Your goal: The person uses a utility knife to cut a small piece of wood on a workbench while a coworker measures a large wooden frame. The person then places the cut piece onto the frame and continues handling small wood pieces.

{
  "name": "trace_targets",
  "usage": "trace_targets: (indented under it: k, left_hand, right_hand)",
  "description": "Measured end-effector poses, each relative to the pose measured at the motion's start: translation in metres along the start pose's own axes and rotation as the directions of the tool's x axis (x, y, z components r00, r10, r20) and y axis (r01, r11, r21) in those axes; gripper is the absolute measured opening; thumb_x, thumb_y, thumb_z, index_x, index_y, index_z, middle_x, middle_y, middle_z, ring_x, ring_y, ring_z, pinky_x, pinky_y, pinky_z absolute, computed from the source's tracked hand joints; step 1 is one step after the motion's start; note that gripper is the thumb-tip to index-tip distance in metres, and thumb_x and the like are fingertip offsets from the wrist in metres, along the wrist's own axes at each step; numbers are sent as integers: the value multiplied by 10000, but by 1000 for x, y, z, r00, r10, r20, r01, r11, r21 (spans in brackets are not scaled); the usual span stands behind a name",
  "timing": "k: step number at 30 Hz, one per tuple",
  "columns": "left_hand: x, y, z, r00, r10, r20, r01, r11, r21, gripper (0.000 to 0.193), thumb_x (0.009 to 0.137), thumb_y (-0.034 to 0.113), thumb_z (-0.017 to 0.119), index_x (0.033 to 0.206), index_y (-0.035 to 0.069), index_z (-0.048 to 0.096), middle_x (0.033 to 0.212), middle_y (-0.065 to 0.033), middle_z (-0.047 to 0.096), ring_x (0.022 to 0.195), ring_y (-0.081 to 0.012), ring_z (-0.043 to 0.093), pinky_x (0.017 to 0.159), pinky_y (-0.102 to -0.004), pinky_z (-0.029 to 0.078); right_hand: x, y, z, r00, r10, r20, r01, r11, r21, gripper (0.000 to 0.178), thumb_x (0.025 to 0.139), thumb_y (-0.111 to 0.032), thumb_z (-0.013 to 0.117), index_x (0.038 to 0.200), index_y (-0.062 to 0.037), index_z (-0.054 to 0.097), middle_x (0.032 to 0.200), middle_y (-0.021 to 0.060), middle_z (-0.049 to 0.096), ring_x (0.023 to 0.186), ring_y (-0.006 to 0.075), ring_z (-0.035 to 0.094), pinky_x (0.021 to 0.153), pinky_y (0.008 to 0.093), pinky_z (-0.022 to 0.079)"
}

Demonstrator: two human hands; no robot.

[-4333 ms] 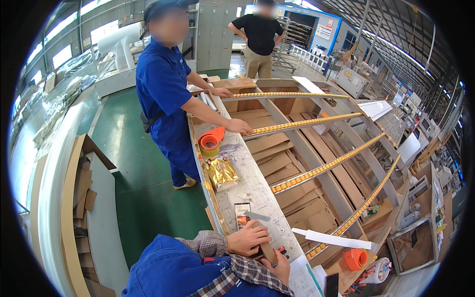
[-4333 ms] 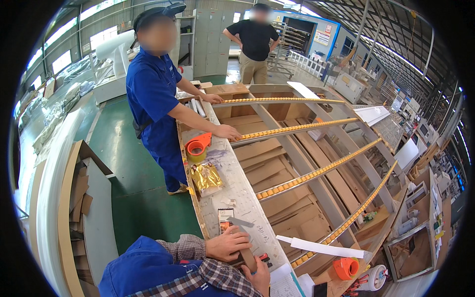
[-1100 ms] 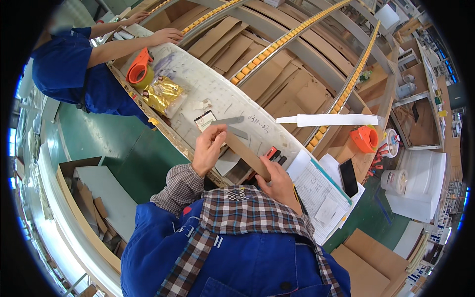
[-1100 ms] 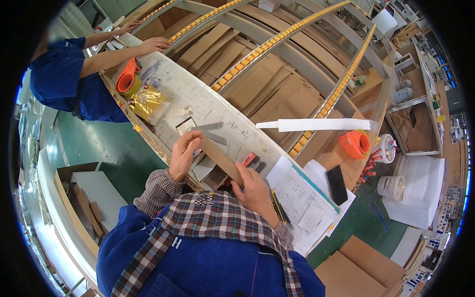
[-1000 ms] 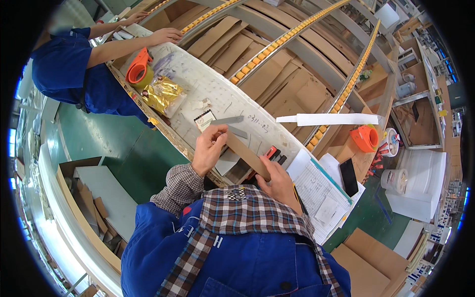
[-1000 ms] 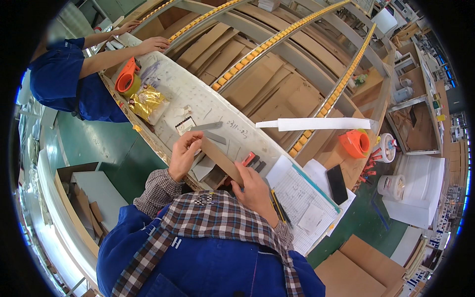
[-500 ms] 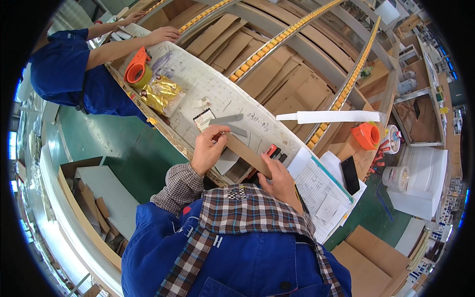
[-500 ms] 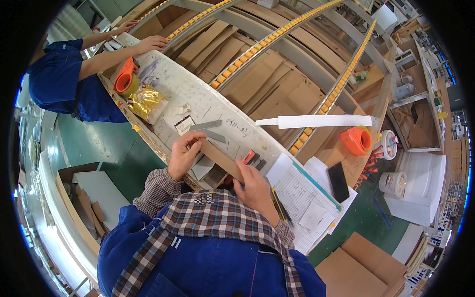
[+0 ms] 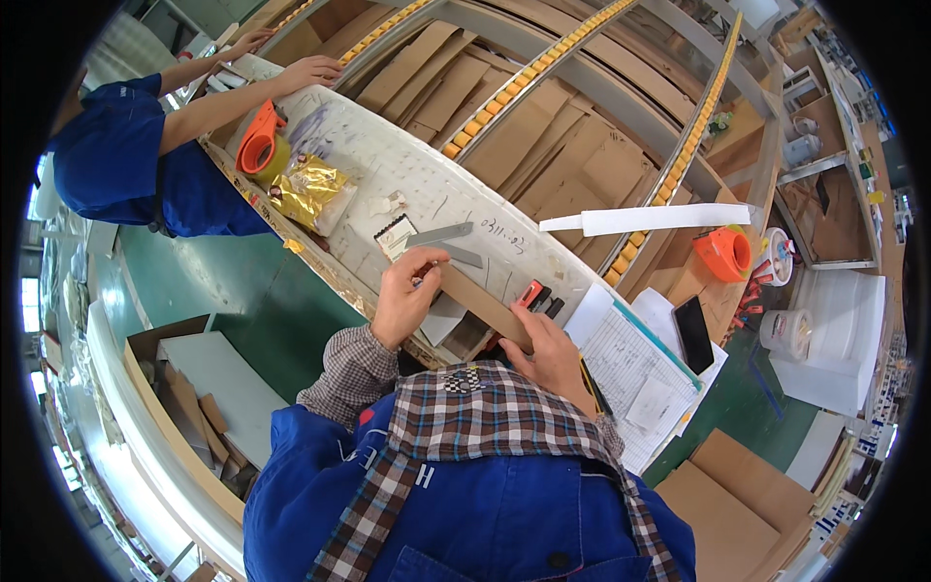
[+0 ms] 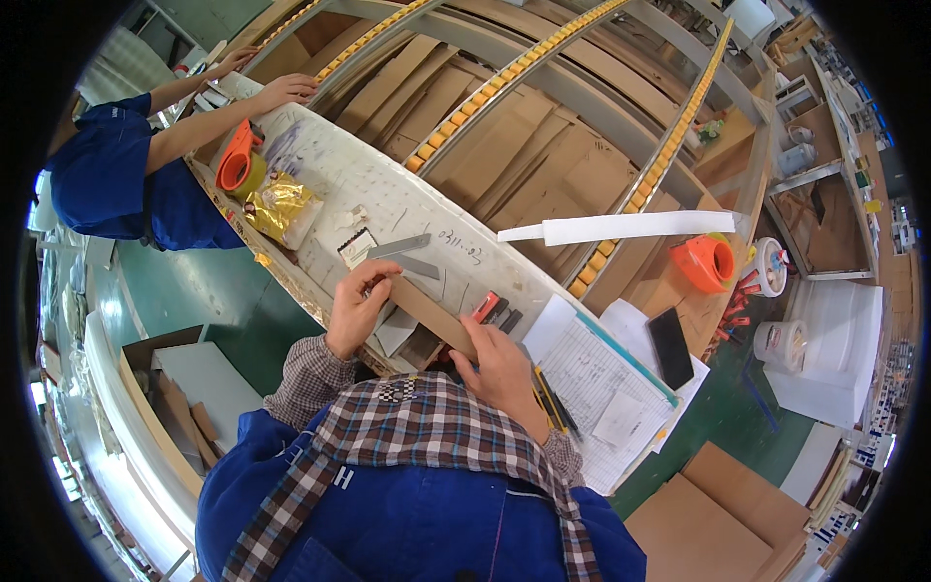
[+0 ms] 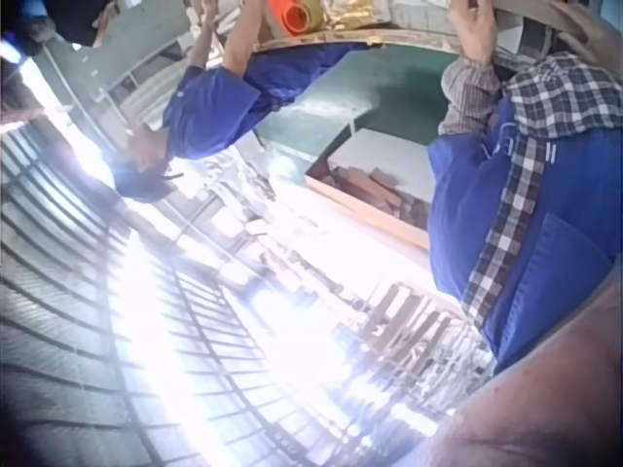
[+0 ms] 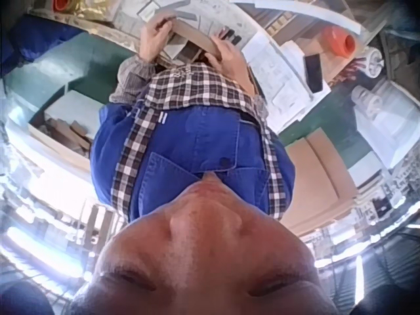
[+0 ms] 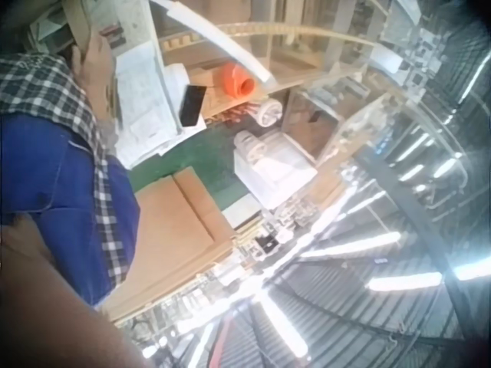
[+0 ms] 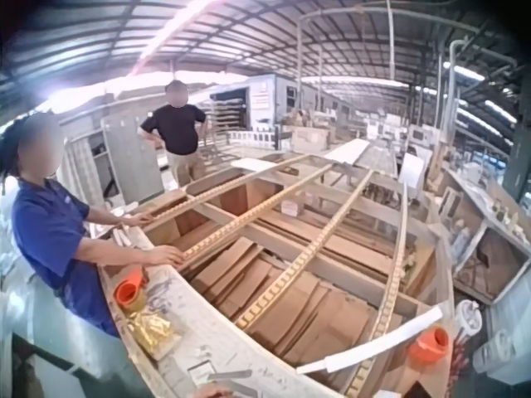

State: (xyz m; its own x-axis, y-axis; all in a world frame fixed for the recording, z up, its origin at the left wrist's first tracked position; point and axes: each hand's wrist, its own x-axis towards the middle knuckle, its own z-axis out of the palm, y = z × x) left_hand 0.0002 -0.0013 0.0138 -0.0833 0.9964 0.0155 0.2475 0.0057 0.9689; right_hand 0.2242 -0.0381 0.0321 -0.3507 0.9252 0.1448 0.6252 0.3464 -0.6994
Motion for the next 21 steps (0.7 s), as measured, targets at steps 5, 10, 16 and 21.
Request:
trace_targets:
  k: [5, 10, 16, 21]
  left_hand:
    - [-1, 7, -1, 1000, -12, -1, 12, 999, 44, 199, 805, 14, 509, 978, -13, 603, 845, -81, 600, 709, -132, 548, 664, -249, 457]
    - [-2, 8, 0, 1000, 13, 0, -13, 999, 52, 260, 764, -32, 481, 995, -16, 600, 822, -89, 600, 709, -152, 550, 678, -256, 458]
    - [0, 10, -2, 996, 62, 66, -69, 991, 112, 353, 738, -85, 429, 1040, 1, 591, 955, -73, 605, 826, -148, 535, 750, -260, 432]
    - [1, 5, -1, 994, 104, 38, -109, 980, 164, 342, 706, -95, 408, 996, -21, 573, 915, -131, 587, 772, -210, 552, 700, -266, 440]
  right_hand:
    - [-2, 0, 3, 1000, 1, -18, -2, 999, -47, 455, 734, -178, 670, 1158, -78, 537, 899, 104, 603, 747, 276, 604, 613, 343, 500]
    - [-3, -4, 2, 999, 26, -20, -28, 998, -58, 463, 730, -179, 670, 1162, -76, 535, 944, 109, 611, 764, 276, 614, 623, 341, 512]
    - [-4, -2, 5, 999, 7, -37, -9, 998, -64, 467, 729, -180, 670, 1163, -73, 534, 960, 109, 608, 780, 276, 614, 631, 339, 512]
    - [-5, -2, 6, 999, 13, -38, -15, 998, -60, 468, 727, -179, 671, 1161, -69, 534, 961, 110, 606, 801, 278, 608, 657, 342, 510]
